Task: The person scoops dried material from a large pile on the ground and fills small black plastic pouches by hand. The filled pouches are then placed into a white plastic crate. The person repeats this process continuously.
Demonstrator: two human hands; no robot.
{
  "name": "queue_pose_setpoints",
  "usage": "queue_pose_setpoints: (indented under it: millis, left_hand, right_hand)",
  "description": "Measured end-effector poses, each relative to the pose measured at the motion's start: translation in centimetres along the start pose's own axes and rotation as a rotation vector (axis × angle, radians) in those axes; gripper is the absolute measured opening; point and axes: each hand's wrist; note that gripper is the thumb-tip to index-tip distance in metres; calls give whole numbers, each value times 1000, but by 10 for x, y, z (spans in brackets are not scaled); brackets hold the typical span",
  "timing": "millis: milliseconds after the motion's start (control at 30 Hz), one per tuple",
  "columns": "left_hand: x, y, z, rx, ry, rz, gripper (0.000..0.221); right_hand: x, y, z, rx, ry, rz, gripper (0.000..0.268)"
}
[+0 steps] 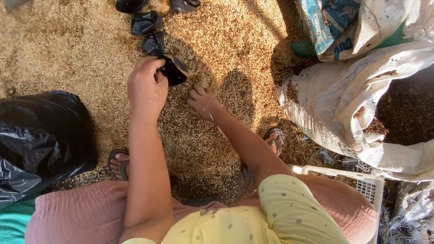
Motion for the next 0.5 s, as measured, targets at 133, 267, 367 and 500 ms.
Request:
queue_pose_setpoints:
  millis: [133,267,367,500]
  left_hand:
    - [-7,-21,6,-1,-76,-36,24]
    - [-16,-47,7,18,-98,-131,25]
    - [-21,-63,0,52,-110,-166,26]
    - [-26,-82,-7,118,-130,-232,27]
  right_hand:
    - [-36,-27,48,240,-60,409,45]
    - [-49,-9,96,963,-352,320,56]
    - [-63,12,133,1039,-494,303,61]
    - [-62,21,157,935,-839,551,69]
Point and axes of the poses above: each hand's wrist, its own x-axis towards the middle knuckle, its own y-axis out of the back of the hand, z = x × y, and after that the axes turned 11 degrees about x, right-handed
